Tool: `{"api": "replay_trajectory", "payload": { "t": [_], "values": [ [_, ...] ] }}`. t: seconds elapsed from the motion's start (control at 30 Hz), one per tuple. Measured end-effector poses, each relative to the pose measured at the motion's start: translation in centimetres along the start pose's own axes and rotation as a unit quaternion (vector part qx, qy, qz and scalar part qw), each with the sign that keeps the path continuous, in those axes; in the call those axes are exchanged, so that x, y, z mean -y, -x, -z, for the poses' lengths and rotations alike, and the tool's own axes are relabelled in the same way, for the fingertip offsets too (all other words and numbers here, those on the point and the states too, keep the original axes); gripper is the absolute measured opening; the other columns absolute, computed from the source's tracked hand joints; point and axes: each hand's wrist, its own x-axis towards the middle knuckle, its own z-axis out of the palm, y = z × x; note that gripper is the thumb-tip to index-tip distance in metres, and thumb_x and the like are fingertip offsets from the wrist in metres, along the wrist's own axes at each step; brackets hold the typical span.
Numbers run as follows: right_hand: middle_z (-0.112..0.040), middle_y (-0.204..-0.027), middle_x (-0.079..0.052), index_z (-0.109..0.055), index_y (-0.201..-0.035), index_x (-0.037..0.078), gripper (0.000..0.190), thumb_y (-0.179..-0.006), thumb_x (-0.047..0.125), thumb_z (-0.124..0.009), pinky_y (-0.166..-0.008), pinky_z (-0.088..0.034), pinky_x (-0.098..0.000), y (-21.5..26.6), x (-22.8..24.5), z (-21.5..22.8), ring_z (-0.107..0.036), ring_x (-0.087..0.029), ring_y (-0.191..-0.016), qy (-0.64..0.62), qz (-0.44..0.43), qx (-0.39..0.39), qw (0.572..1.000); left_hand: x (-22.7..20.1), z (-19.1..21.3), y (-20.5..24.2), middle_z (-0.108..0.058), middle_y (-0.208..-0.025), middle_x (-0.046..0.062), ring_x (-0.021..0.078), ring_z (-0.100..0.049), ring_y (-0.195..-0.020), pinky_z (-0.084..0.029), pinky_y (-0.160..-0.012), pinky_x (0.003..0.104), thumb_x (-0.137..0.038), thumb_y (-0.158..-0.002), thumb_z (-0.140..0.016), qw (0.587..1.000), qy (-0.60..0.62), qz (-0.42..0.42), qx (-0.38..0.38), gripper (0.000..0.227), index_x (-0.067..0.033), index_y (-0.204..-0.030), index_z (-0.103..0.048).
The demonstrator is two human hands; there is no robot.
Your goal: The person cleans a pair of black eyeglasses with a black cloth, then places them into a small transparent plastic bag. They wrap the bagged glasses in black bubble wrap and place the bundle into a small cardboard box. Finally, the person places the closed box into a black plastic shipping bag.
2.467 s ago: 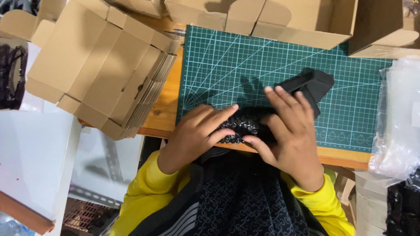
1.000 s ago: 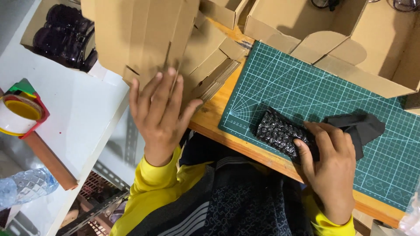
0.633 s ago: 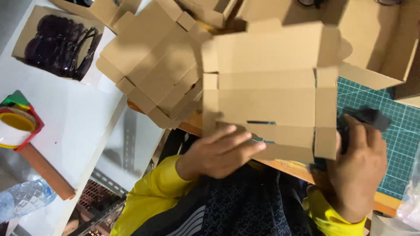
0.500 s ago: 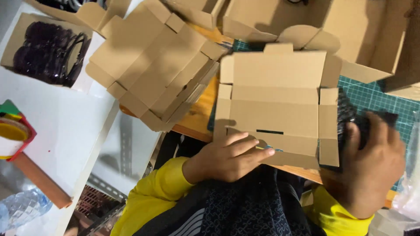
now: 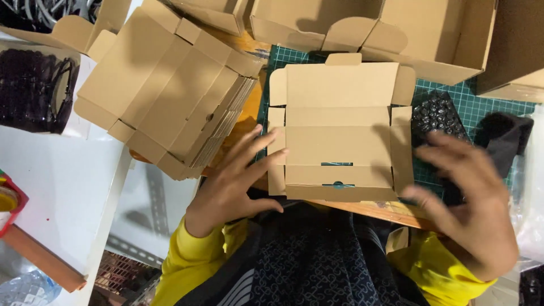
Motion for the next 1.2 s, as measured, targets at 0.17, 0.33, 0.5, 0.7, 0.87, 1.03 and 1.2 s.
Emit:
{"api": "replay_trajectory", "payload": {
  "t": [0.17,0.33,0.5,0.7,0.87,1.03,1.2],
  "values": [
    [-0.052,-0.153,-0.023,-0.062,-0.133,0.002,0.071,-0.067,0.016,-0.082,-0.124,-0.038,-0.0452,0.0,-1.8,0.5,-0.049,-0.032,-0.147,-0.120,0.006,0.195,0.973,1.2,-0.2,0.3,-0.035,-0.164,0.015,0.0415,-0.033,-0.155,-0.036,-0.126,0.060,-0.017,-0.090,-0.084,0.998,0.051,0.045,0.007,0.059,-0.0141,-0.142,-0.056],
    [-0.062,-0.146,-0.020,-0.072,-0.120,0.003,0.036,-0.085,0.009,-0.070,-0.119,-0.044,-0.0399,0.4,-1.9,-0.2,-0.060,-0.030,-0.136,-0.106,-0.024,0.171,0.979,1.6,0.1,-0.8,-0.055,-0.147,0.018,0.0387,-0.052,-0.141,-0.046,-0.117,0.050,-0.013,-0.099,-0.067,0.995,0.086,0.017,-0.046,0.017,-0.0026,-0.113,-0.071],
    [-0.054,-0.156,-0.026,-0.078,-0.105,0.006,0.020,-0.087,0.009,-0.071,-0.107,-0.051,-0.0405,0.6,-1.8,-1.0,-0.068,-0.031,-0.118,-0.093,-0.016,0.142,0.985,0.5,0.1,-1.7,-0.021,-0.166,0.026,0.0436,-0.021,-0.159,-0.026,-0.132,0.056,-0.017,-0.101,-0.065,0.977,0.186,0.071,-0.075,0.015,-0.0051,-0.095,-0.072],
    [-0.043,-0.162,-0.029,-0.077,-0.100,0.004,0.023,-0.079,0.013,-0.075,-0.110,-0.050,-0.0444,0.3,-1.7,-0.9,-0.059,-0.037,-0.137,-0.167,-0.004,0.162,0.973,-0.1,0.3,-1.9,-0.026,-0.166,0.019,0.0070,-0.078,-0.078,-0.059,-0.086,0.022,-0.009,-0.087,-0.081,0.967,0.221,0.122,-0.035,0.007,-0.0043,-0.084,-0.076],
    [-0.052,-0.153,-0.026,-0.070,-0.122,0.003,0.049,-0.075,0.013,-0.081,-0.106,-0.055,-0.0415,0.0,-1.6,-1.2,-0.067,-0.028,-0.116,-0.190,-0.015,0.137,0.972,0.6,-0.9,-1.5,-0.046,-0.158,0.013,0.0336,-0.062,-0.137,-0.051,-0.120,0.049,-0.023,-0.090,-0.085,0.988,0.125,0.019,-0.091,0.038,-0.0133,-0.124,-0.071],
    [-0.056,-0.152,-0.024,-0.067,-0.124,0.003,0.065,-0.065,0.020,-0.088,-0.084,-0.054,-0.0316,0.3,-1.7,-1.5,-0.058,-0.029,-0.138,-0.171,-0.055,0.128,0.975,1.5,-2.1,-1.9,-0.049,-0.154,0.017,0.0355,-0.059,-0.137,-0.051,-0.117,0.050,-0.022,-0.091,-0.084,0.987,0.124,-0.010,-0.103,0.035,-0.0107,-0.121,-0.072],
    [-0.066,-0.129,-0.010,-0.064,-0.129,0.006,0.078,-0.059,0.028,-0.092,-0.078,-0.052,-0.0283,0.3,-1.7,-1.8,-0.066,-0.019,-0.104,-0.170,-0.068,0.135,0.974,1.1,-2.6,-2.5,-0.045,-0.158,0.014,0.0370,-0.045,-0.143,-0.046,-0.117,0.053,-0.027,-0.093,-0.077,0.992,0.116,0.039,-0.028,0.035,-0.0099,-0.123,-0.073]
  ]
}}
